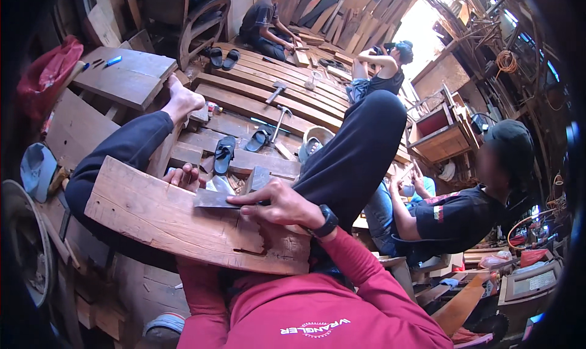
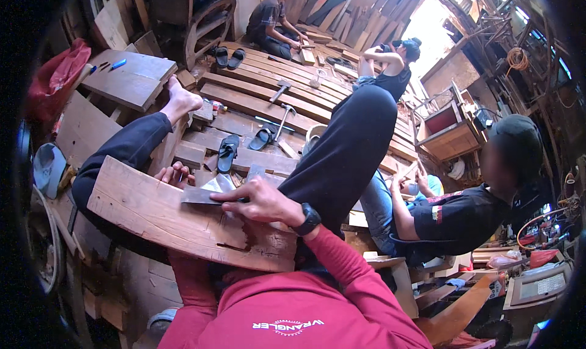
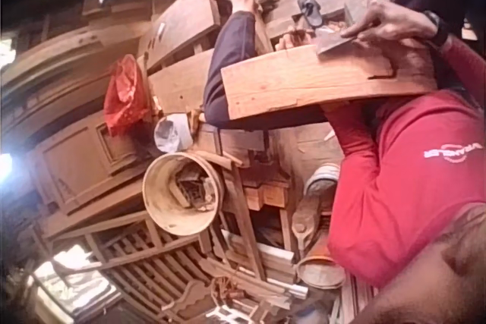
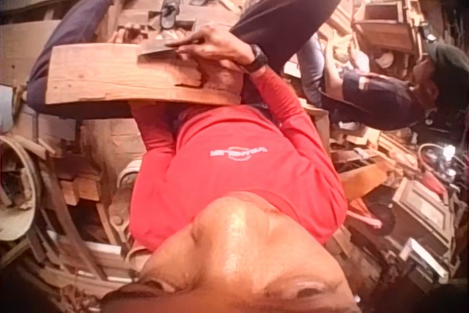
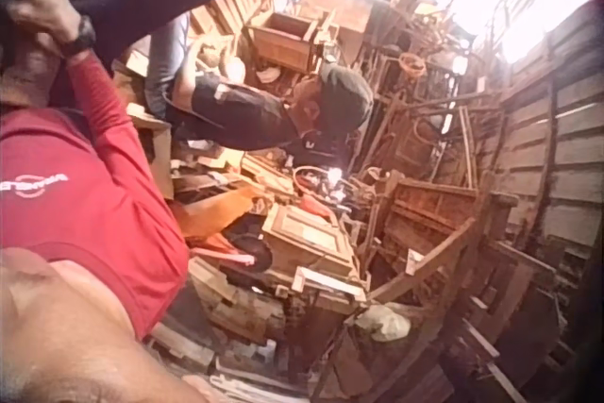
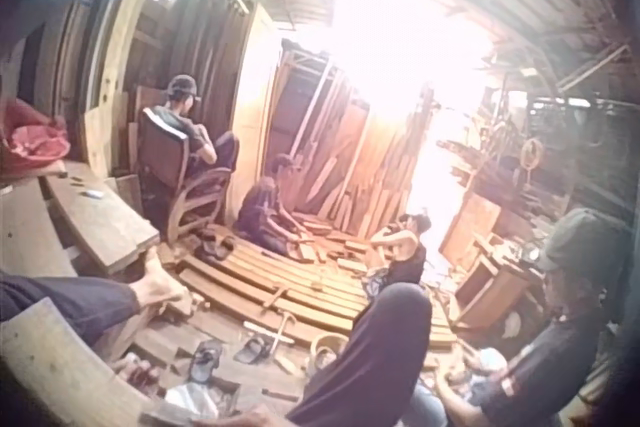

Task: Use a chisel to carve and shape a wooden board.

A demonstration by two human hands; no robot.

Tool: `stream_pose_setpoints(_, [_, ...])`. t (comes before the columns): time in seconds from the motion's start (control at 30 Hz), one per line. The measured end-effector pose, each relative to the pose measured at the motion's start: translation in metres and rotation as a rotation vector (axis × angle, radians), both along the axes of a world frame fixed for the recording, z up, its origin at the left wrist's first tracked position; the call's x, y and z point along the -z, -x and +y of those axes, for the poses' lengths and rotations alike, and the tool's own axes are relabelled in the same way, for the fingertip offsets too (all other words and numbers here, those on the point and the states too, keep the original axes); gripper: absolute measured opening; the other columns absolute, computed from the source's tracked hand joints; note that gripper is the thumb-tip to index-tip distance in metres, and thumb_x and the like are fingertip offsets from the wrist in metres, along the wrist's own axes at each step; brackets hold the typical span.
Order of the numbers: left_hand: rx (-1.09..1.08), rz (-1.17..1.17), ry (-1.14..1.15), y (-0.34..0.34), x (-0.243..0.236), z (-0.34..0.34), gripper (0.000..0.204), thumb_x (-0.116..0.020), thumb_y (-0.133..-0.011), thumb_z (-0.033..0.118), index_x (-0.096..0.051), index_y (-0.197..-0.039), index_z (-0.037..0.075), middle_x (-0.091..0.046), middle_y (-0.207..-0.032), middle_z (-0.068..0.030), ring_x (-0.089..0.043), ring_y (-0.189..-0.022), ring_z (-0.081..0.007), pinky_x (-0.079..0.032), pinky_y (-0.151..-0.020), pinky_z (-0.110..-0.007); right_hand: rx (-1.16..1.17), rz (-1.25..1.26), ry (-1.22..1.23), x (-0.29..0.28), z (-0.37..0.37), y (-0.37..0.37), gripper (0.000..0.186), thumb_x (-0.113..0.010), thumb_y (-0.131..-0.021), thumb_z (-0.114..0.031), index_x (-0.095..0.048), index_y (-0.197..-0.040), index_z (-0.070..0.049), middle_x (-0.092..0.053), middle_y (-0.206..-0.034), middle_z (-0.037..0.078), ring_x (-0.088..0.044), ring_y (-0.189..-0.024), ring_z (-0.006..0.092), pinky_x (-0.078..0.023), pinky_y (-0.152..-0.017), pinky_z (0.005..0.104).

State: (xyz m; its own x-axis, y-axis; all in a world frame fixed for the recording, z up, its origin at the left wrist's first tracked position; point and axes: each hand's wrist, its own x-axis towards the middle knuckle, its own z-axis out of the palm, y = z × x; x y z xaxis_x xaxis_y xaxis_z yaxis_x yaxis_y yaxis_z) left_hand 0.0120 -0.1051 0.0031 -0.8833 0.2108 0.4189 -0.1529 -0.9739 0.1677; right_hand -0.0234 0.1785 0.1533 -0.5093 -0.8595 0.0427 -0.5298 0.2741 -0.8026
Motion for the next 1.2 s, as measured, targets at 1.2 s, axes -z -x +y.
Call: stream_pose_setpoints(1.2, [-0.041, 0.046, -0.055, 0.004, 0.014, 0.004, 0.043, -0.036, -0.109, 0.024, -0.065, -0.080, 0.010, -0.062, -0.126, -0.0052, -0.048, -0.132, -0.0219, -0.035, -0.114, -0.045, 0.075, -0.134, -0.099, -0.009, -0.007, -0.006, 0.034, -0.072, -0.094, -0.016, -0.070, -0.126, -0.008, -0.077, -0.087, 0.010, -0.060, -0.077, 0.0009, -0.051, -0.073, 0.0233])
